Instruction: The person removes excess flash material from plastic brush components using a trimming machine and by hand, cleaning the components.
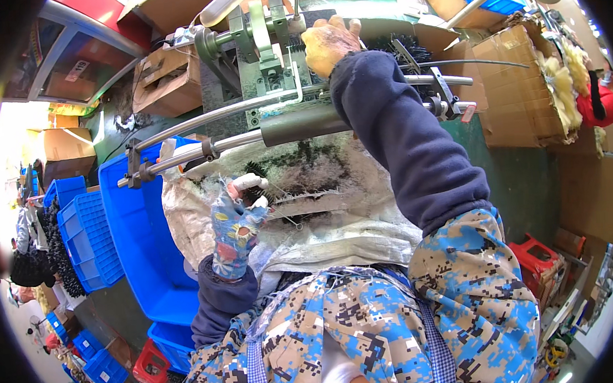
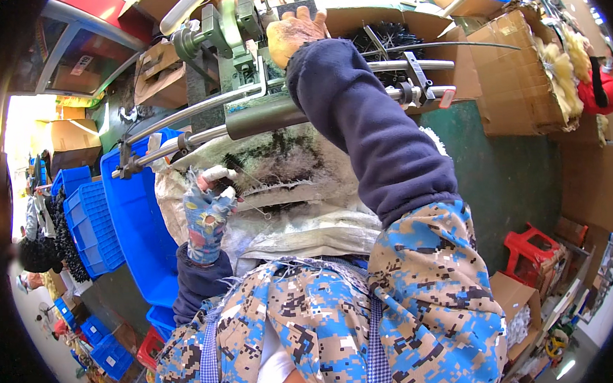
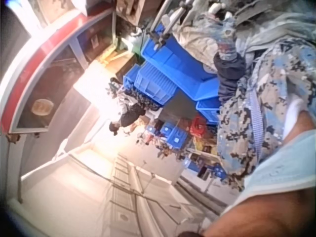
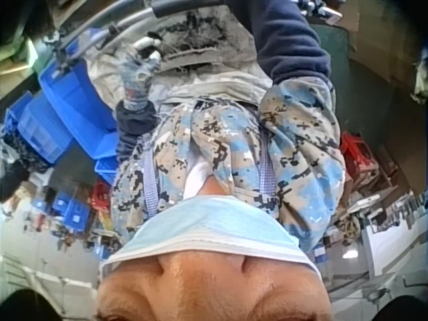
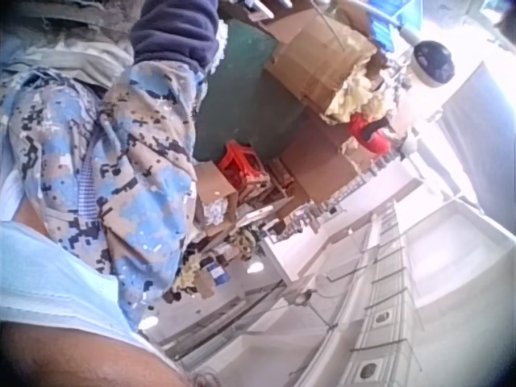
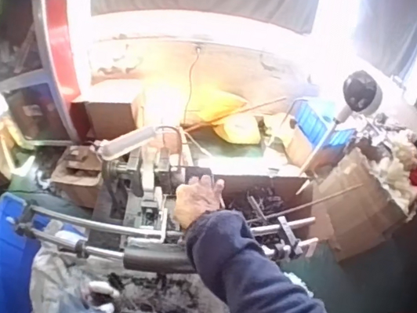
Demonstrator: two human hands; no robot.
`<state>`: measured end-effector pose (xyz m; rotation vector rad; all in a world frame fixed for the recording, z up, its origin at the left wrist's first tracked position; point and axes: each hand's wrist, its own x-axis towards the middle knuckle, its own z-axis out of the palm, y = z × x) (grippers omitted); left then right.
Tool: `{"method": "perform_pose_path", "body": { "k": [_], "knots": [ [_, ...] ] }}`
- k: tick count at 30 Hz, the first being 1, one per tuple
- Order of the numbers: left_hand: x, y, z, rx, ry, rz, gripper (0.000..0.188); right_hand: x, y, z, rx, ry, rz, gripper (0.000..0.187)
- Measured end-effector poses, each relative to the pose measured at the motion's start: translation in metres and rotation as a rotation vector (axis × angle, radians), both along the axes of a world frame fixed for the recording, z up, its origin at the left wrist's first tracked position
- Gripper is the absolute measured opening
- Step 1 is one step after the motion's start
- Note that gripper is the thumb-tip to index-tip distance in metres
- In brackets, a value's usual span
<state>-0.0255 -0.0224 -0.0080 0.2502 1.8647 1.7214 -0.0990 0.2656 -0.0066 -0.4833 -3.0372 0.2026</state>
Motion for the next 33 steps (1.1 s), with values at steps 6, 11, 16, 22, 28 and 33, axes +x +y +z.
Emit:
{"method": "perform_pose_path", "body": {
  "k": [6, 11, 16, 22, 28, 33],
  "knots": [
    [-0.003, -0.013, 0.000, 0.012, -0.058, 0.077, 0.035, 0.050, 0.001, -0.001, 0.130, 0.259, 0.073, 0.043],
    [0.001, 0.009, 0.001, 0.064, -0.050, -0.020, 0.035, 0.042, -0.013, -0.004, 0.096, 0.182, 0.025, 0.037],
    [0.003, 0.001, 0.001, 0.084, -0.096, 0.022, 0.037, 0.030, -0.028, -0.010, 0.076, 0.187, 0.043, 0.036],
    [0.008, 0.001, 0.008, 0.063, -0.117, 0.060, 0.036, 0.016, -0.064, 0.000, 0.036, 0.183, 0.107, 0.030],
    [-0.001, -0.008, 0.010, 0.062, -0.048, 0.077, 0.035, 0.030, -0.032, 0.001, 0.224, 0.022, 0.081, 0.034],
    [0.000, 0.003, 0.015, 0.053, -0.074, 0.148, 0.029, 0.034, 0.015, 0.029, 0.143, 0.070, -0.032, 0.028]
  ]
}}
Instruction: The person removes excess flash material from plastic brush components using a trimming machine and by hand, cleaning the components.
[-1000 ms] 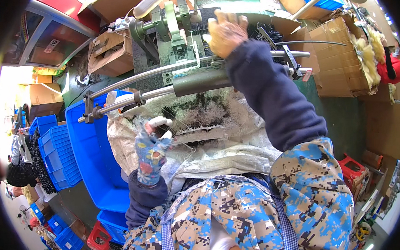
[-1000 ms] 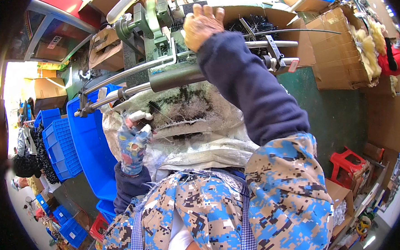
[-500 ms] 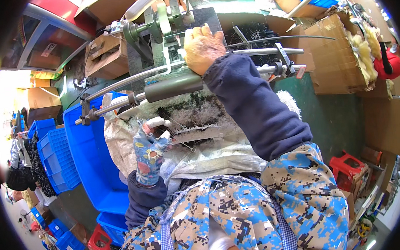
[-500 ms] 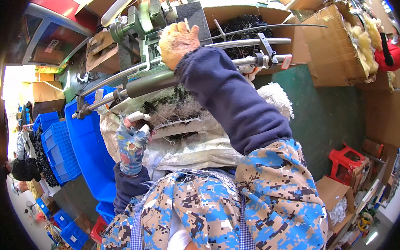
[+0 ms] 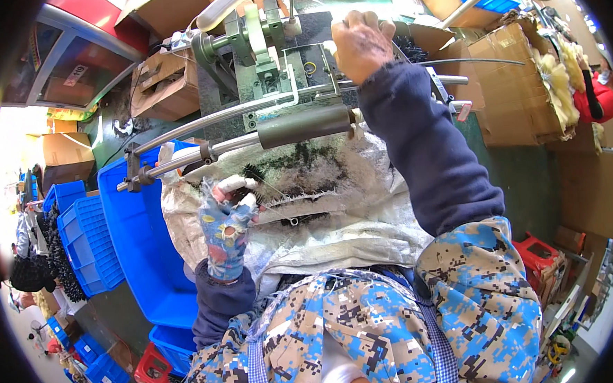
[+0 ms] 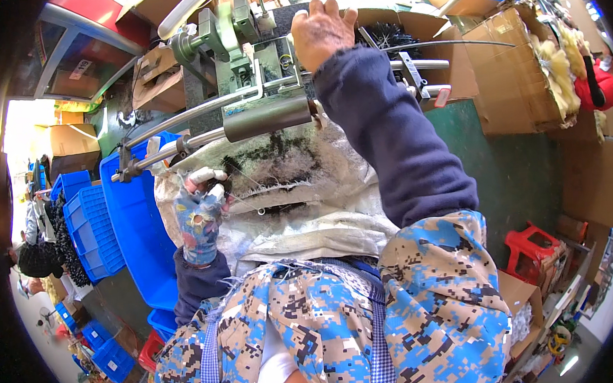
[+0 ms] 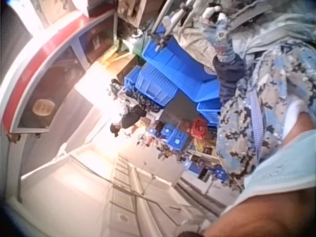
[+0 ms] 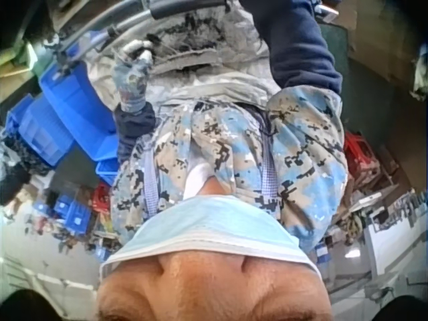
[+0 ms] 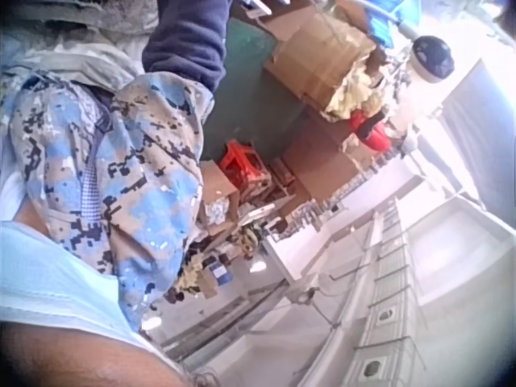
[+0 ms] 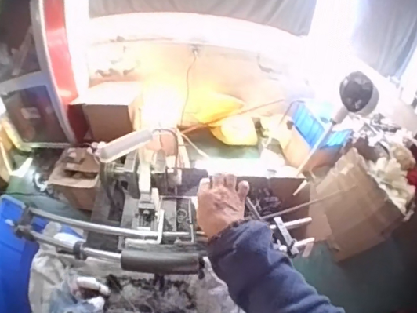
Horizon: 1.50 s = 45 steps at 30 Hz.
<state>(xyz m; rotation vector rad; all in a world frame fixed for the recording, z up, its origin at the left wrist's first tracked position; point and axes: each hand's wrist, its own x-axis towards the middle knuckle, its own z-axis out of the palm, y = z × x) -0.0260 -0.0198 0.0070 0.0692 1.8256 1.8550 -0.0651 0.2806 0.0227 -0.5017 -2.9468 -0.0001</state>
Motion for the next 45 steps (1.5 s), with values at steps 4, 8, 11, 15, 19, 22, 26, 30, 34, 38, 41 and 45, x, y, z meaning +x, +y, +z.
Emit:
{"method": "perform_pose_path", "body": {
  "k": [4, 8, 11, 15, 19, 22, 26, 30, 34, 38, 41, 45],
  "knots": [
    [-0.005, 0.005, -0.004, 0.017, 0.098, -0.017, 0.022, -0.016, 0.001, -0.004, -0.043, -0.251, 0.043, 0.024],
    [-0.016, -0.011, 0.018, -0.113, 0.281, 0.052, 0.018, -0.013, 0.056, -0.010, 0.252, -0.006, -0.108, 0.015],
    [-0.019, -0.006, 0.015, -0.012, 0.240, 0.113, 0.019, 0.019, 0.074, 0.006, 0.256, 0.128, -0.095, 0.016],
    [-0.007, 0.016, 0.015, -0.082, 0.287, 0.015, 0.020, 0.064, -0.059, -0.014, -1.135, 0.310, 0.530, 0.038],
    [-0.001, 0.029, -0.005, 0.016, 0.318, 0.046, 0.033, 0.083, -0.124, -0.001, -0.947, 0.312, 0.578, 0.025],
    [-0.016, 0.009, -0.022, -0.161, 0.378, -0.125, 0.043, 0.067, -0.082, -0.004, -0.779, 0.435, 0.473, 0.014],
    [-0.038, -0.016, -0.091, -0.971, 1.219, -0.481, 0.051, 0.025, -0.035, -0.006, -0.353, 0.312, 0.265, 0.012],
    [-0.044, -0.004, -0.097, -1.048, 0.926, -0.579, 0.060, -0.019, -0.024, -0.016, -0.152, 0.147, 0.160, 0.013],
    [-0.041, -0.006, -0.095, -1.030, 1.282, -0.501, 0.055, -0.028, -0.022, -0.027, -0.030, 0.176, 0.175, 0.014],
    [-0.038, -0.006, -0.081, -0.928, 1.348, -0.458, 0.052, -0.029, -0.026, -0.030, -0.024, 0.185, 0.168, 0.014],
    [-0.037, -0.007, -0.071, -0.707, 1.064, -0.478, 0.038, -0.028, -0.027, -0.030, -0.052, 0.199, 0.184, 0.016],
    [-0.031, -0.009, -0.059, -0.734, 1.270, -0.487, 0.048, -0.026, -0.025, -0.034, -0.032, 0.194, 0.169, 0.016]
  ]
}}
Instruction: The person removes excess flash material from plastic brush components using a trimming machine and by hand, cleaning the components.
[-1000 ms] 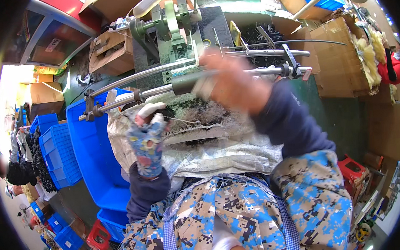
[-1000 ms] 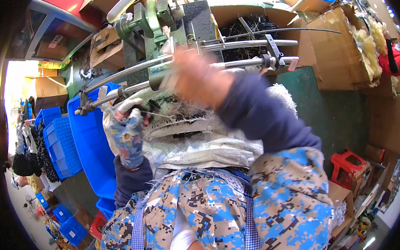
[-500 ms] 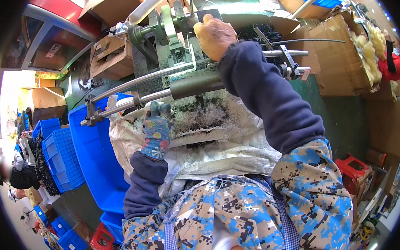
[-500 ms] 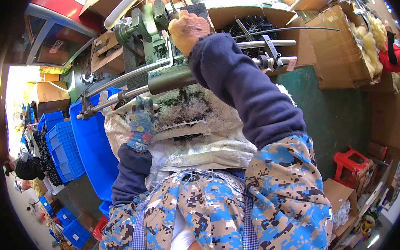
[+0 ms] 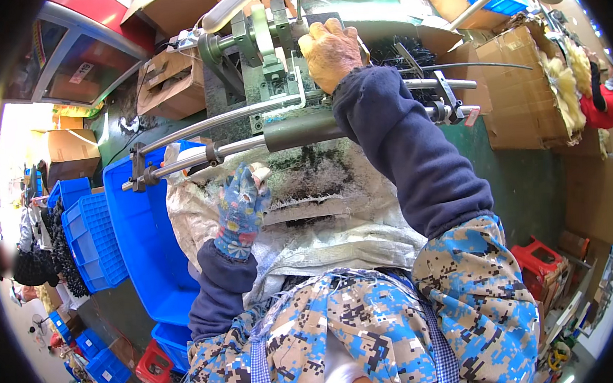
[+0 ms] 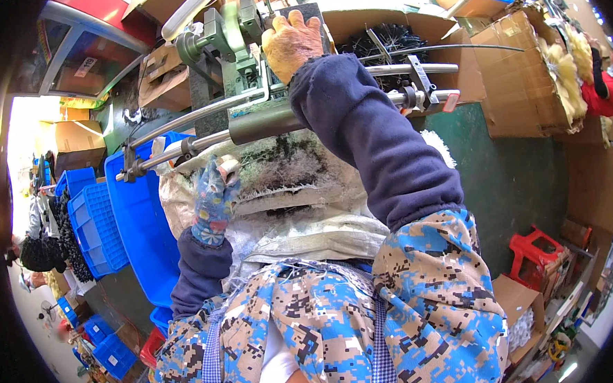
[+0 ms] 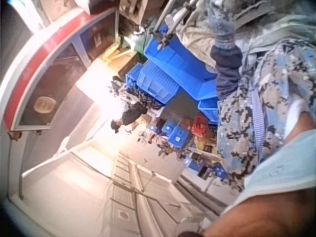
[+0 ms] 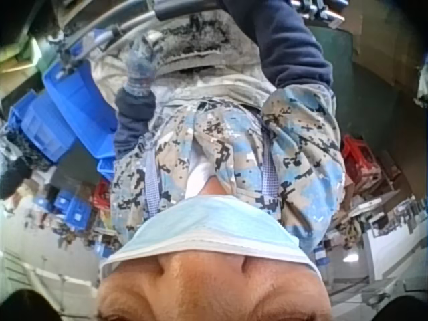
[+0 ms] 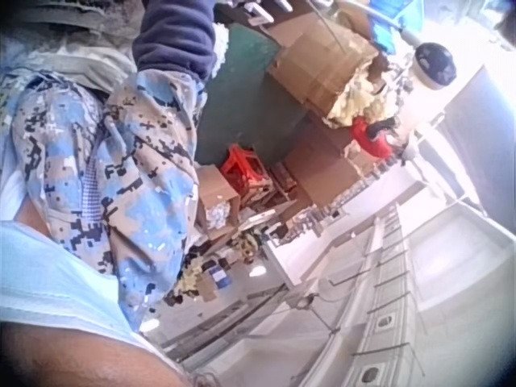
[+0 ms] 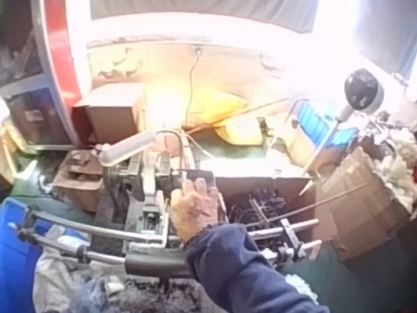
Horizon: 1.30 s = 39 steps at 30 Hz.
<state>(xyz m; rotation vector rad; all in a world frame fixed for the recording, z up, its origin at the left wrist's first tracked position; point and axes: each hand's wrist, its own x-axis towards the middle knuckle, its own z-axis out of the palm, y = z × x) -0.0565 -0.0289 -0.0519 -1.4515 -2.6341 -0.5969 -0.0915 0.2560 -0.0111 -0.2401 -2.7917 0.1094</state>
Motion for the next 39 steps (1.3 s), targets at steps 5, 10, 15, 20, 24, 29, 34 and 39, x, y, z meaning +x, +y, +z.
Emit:
{"method": "perform_pose_path", "body": {
  "k": [5, 10, 15, 20, 24, 29, 34, 39],
  "knots": [
    [0.008, -0.004, -0.004, 0.142, -0.067, 0.027, 0.048, 0.001, -0.001, 0.004, -0.015, 0.001, 0.002, 0.017],
    [0.013, 0.004, 0.007, 0.149, -0.352, 0.099, 0.039, 0.000, -0.002, 0.002, -0.022, 0.004, 0.007, 0.016],
    [0.019, 0.016, 0.026, 0.286, -0.613, 0.159, 0.034, 0.000, 0.000, -0.001, -0.055, 0.037, 0.033, 0.014],
    [0.017, 0.016, 0.027, 0.212, -0.198, -0.056, 0.035, -0.006, 0.004, 0.000, -0.106, 0.006, 0.013, 0.014],
    [0.023, 0.017, 0.023, 0.255, -0.384, 0.003, 0.036, -0.003, 0.007, 0.006, -0.131, -0.175, -0.088, 0.022],
    [0.016, 0.001, 0.023, 0.131, -0.112, -0.038, 0.039, 0.035, 0.010, 0.006, -0.022, -0.105, -0.169, 0.039],
    [0.022, 0.013, 0.020, 0.292, -0.434, 0.004, 0.032, 0.033, -0.003, -0.001, 0.000, -0.094, -0.122, 0.040],
    [0.025, 0.023, 0.032, 0.307, -0.221, -0.111, 0.031, 0.027, -0.021, 0.006, -0.042, -0.174, -0.077, 0.038]
  ]
}}
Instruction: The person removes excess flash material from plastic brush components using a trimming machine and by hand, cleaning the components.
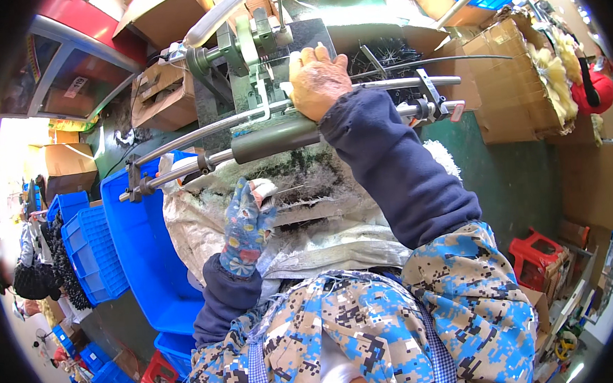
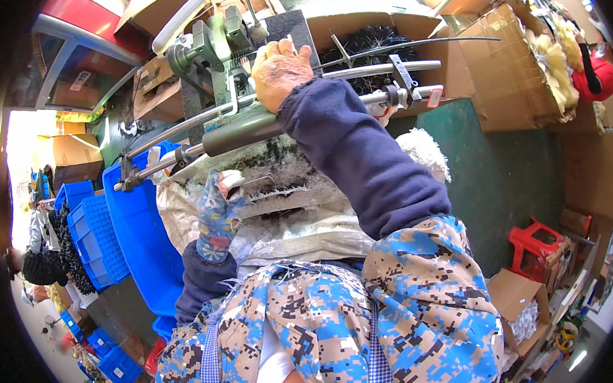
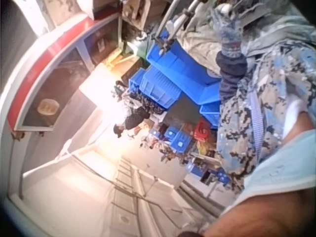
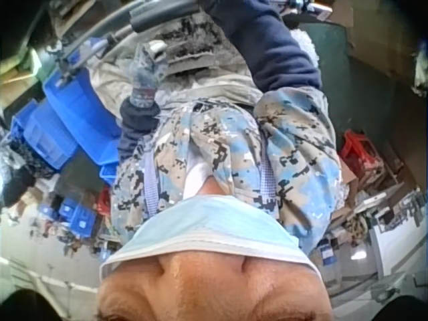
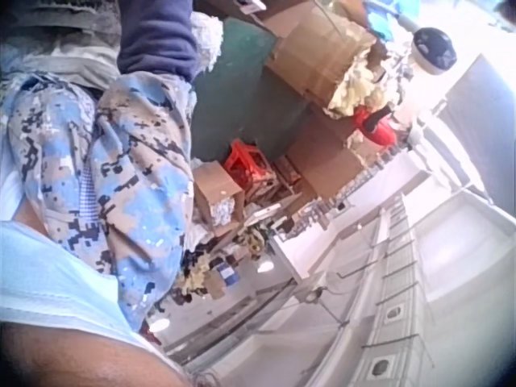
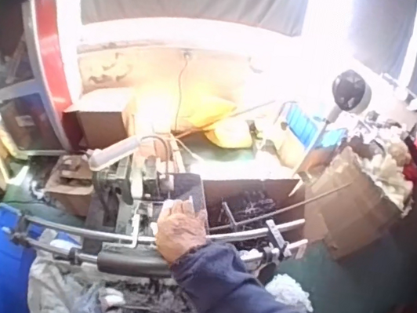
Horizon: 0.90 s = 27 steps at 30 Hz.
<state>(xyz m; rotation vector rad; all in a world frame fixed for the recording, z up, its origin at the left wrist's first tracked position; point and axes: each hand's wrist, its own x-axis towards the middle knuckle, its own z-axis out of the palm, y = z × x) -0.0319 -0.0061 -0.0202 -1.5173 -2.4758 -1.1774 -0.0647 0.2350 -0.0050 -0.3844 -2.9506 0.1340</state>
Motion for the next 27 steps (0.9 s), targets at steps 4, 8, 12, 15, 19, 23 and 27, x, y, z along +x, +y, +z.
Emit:
{"method": "perform_pose_path", "body": {
  "k": [4, 8, 12, 15, 19, 23, 27],
  "knots": [
    [0.005, -0.013, -0.004, -0.120, -0.005, 0.037, 0.042, -0.013, -0.024, -0.004, -0.054, 0.116, 0.035, 0.028],
    [0.008, -0.013, -0.015, 0.048, -0.013, 0.120, 0.039, -0.018, -0.030, -0.003, -0.015, -0.001, 0.086, 0.029],
    [0.001, -0.014, 0.004, -0.154, -0.256, 0.074, 0.044, 0.000, 0.003, 0.007, 0.086, -0.110, 0.015, 0.025],
    [-0.001, -0.029, -0.017, -0.194, 0.134, 0.082, 0.045, 0.012, 0.032, 0.028, 0.031, -0.104, 0.013, 0.029],
    [0.007, -0.023, -0.035, -0.098, -0.278, 0.088, 0.048, -0.001, 0.054, 0.028, 0.054, -0.059, -0.125, 0.024],
    [0.008, -0.027, -0.034, -0.034, -0.461, 0.304, 0.042, -0.011, 0.064, 0.027, 0.152, -0.195, 0.047, 0.021],
    [-0.009, -0.031, 0.000, -0.046, -0.251, 0.271, 0.038, 0.012, 0.117, 0.034, 0.444, 0.122, -0.153, 0.014]
  ]
}}
